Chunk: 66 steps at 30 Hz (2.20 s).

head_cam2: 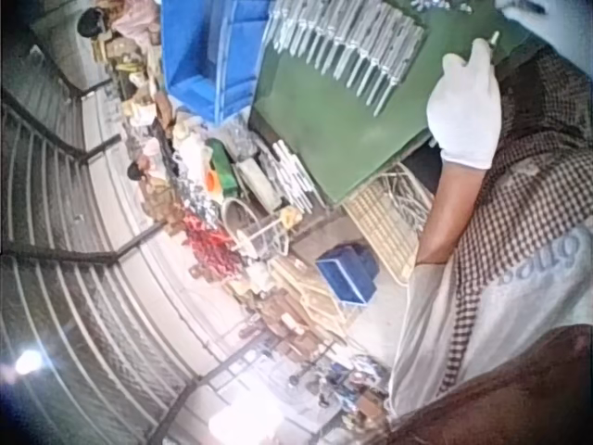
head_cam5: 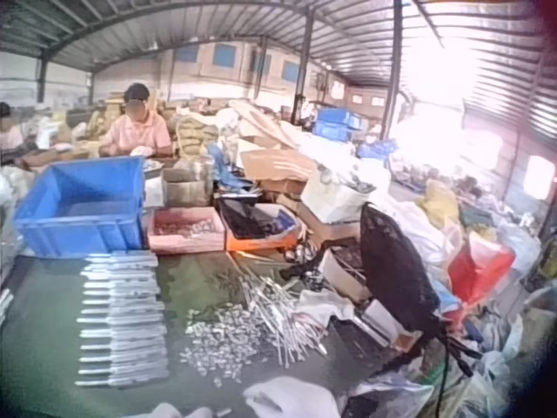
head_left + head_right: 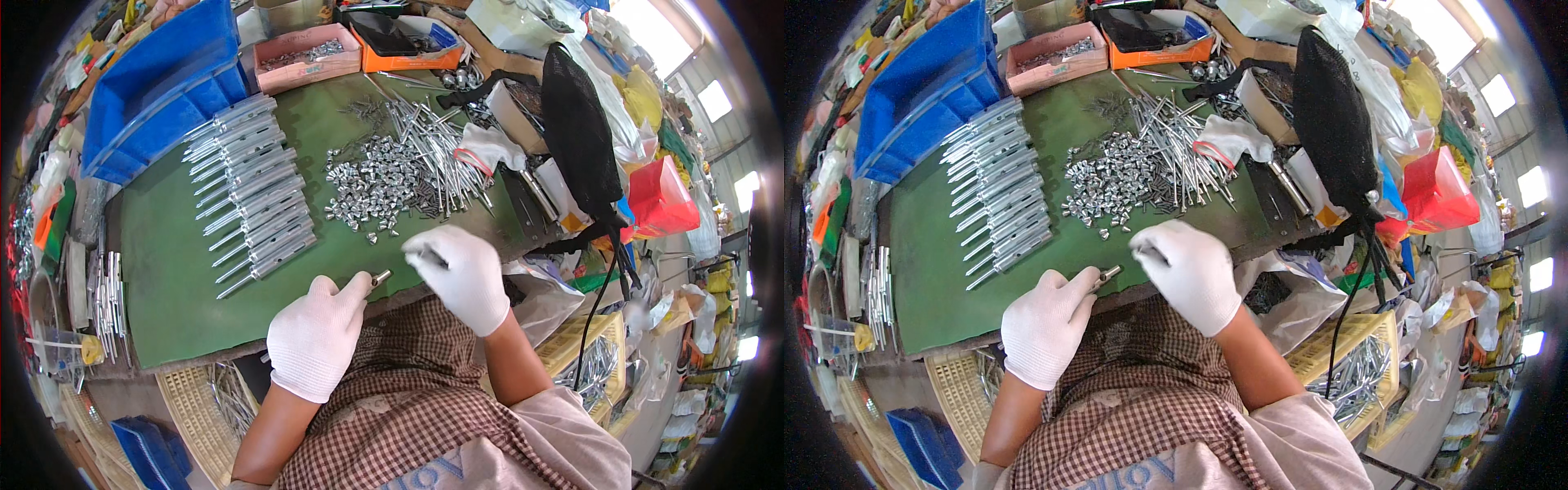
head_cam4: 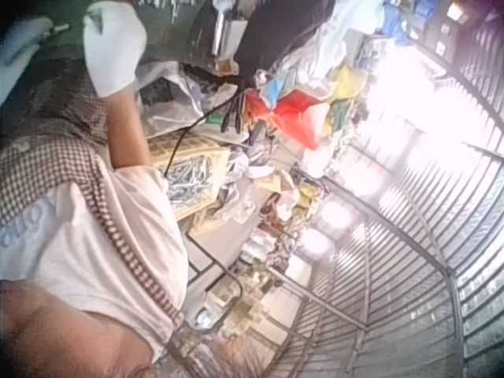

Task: The person assembles metal components by picking up cylindrical metal tubes and inserting small metal fittings and pins into them by hand.

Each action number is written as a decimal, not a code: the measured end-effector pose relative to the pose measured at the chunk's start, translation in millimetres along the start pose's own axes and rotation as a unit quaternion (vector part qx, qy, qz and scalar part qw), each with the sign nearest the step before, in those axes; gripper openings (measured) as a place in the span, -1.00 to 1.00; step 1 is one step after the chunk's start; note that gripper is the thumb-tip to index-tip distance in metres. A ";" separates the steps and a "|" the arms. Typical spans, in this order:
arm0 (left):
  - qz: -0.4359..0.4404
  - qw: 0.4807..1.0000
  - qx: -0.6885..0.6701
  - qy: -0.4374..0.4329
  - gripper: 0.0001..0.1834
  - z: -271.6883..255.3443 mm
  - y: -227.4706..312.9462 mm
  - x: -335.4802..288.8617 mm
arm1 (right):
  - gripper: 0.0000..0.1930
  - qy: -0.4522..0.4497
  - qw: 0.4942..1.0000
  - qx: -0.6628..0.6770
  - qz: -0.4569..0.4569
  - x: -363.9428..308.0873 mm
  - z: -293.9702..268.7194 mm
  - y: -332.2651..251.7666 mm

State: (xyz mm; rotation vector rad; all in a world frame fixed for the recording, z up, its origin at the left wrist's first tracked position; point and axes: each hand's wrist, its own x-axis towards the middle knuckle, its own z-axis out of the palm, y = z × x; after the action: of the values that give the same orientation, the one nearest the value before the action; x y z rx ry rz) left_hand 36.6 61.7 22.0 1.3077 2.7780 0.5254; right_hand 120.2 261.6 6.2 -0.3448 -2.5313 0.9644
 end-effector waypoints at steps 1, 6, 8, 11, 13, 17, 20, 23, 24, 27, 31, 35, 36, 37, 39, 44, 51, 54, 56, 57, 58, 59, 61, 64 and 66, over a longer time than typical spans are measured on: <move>0.000 1.000 0.002 -0.002 -0.76 0.8 0.5 -0.3 | -0.90 -0.022 0.999 0.044 -0.013 -1.5 4.4 -2.2; 0.007 1.000 -0.004 0.016 -0.77 1.7 -0.1 0.6 | -0.86 -0.068 0.993 0.054 -0.077 0.0 16.4 -10.8; 0.004 1.000 -0.009 0.020 -0.77 2.2 -0.8 0.9 | -0.85 -0.067 0.993 0.038 -0.086 0.7 18.9 -12.1; 0.007 0.999 -0.022 0.025 -0.76 3.8 -2.7 1.6 | -0.84 -0.055 0.994 0.059 -0.076 1.3 21.9 -13.8; 0.041 0.997 -0.018 0.057 -0.79 6.6 -4.8 1.0 | -0.81 -0.047 0.991 0.099 -0.069 0.8 23.9 -15.1; 0.029 0.998 -0.024 0.050 -0.78 6.2 -6.1 0.1 | -0.82 -0.088 0.990 0.090 -0.056 3.4 19.6 -18.9; 0.036 0.998 -0.015 0.047 -0.78 5.9 -4.6 -0.6 | -0.83 -0.094 0.992 0.048 -0.068 2.0 18.5 -20.9; 0.010 1.000 -0.007 0.010 -0.75 4.5 -2.6 -1.8 | -0.84 -0.090 0.992 0.024 -0.083 0.5 20.5 -20.7; 0.015 1.000 -0.002 0.012 -0.74 5.2 -3.3 -2.4 | -0.85 -0.096 0.992 0.073 -0.035 0.2 19.3 -20.6; 0.028 0.999 0.005 0.018 -0.70 4.9 -5.1 -1.9 | -0.85 -0.100 0.993 0.065 -0.022 -2.6 18.8 -22.8; 0.038 0.999 0.031 -0.010 -0.64 2.6 -4.3 -3.3 | -0.84 -0.075 0.993 0.011 -0.086 -5.9 19.4 -20.0; 0.036 0.998 0.039 -0.044 -0.64 -2.4 -3.8 0.0 | -0.79 -0.068 0.993 0.097 -0.024 0.9 14.5 -19.6; 0.032 0.997 0.038 -0.050 -0.64 -2.6 -1.7 0.8 | -0.77 -0.062 0.986 0.155 0.023 2.6 10.0 -22.3; 0.027 0.997 0.038 -0.056 -0.64 -2.6 -0.3 1.3 | -0.71 -0.080 0.959 0.257 0.082 4.1 9.9 -18.2; 0.024 0.997 0.043 -0.055 -0.65 -2.2 0.8 1.5 | -0.72 0.008 0.840 0.535 0.091 11.2 31.8 -18.5; 0.018 0.998 0.033 -0.049 -0.69 -2.8 2.1 1.8 | -0.40 0.018 0.636 0.768 0.076 21.9 57.9 -17.6; 0.052 0.996 0.056 -0.049 -0.65 -1.6 0.4 4.3 | -0.34 0.050 0.799 0.595 0.069 15.4 63.6 -27.7; 0.061 0.996 0.064 -0.030 -0.77 -2.3 2.2 5.9 | -0.30 0.042 0.808 0.584 0.066 9.1 67.4 -24.4; 0.060 0.996 0.072 -0.015 -0.83 0.4 7.4 10.0 | -0.28 0.071 0.789 0.609 0.046 9.6 68.9 -21.9; 0.059 0.992 0.112 -0.024 -0.87 2.9 15.4 12.6 | -0.32 0.088 0.782 0.616 0.035 9.7 66.3 -21.1; 0.061 0.986 0.152 -0.032 -0.90 3.9 21.4 17.8 | -0.36 0.107 0.775 0.622 0.021 11.3 63.6 -17.2; 0.082 0.979 0.186 -0.028 -0.93 -0.5 25.6 18.8 | -0.38 0.089 0.750 0.654 0.042 8.0 60.8 -14.7; 0.089 0.985 0.149 -0.011 -0.92 5.6 12.0 20.5 | -0.42 0.088 0.713 0.693 0.061 8.7 62.2 -15.8; 0.062 0.997 0.009 0.052 -0.82 0.7 -10.1 -0.4 | -0.46 0.060 0.685 0.723 0.063 12.9 61.0 -10.2; -0.013 0.997 -0.013 0.081 -0.78 -13.7 -21.4 -29.5 | -0.61 0.039 0.670 0.739 0.051 11.2 63.4 -6.5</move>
State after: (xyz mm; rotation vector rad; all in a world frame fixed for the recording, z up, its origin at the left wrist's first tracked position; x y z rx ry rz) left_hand 37.6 22.9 24.7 1.2776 2.9006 0.6922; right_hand 80.8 224.3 -29.2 0.0226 -0.9234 2.4788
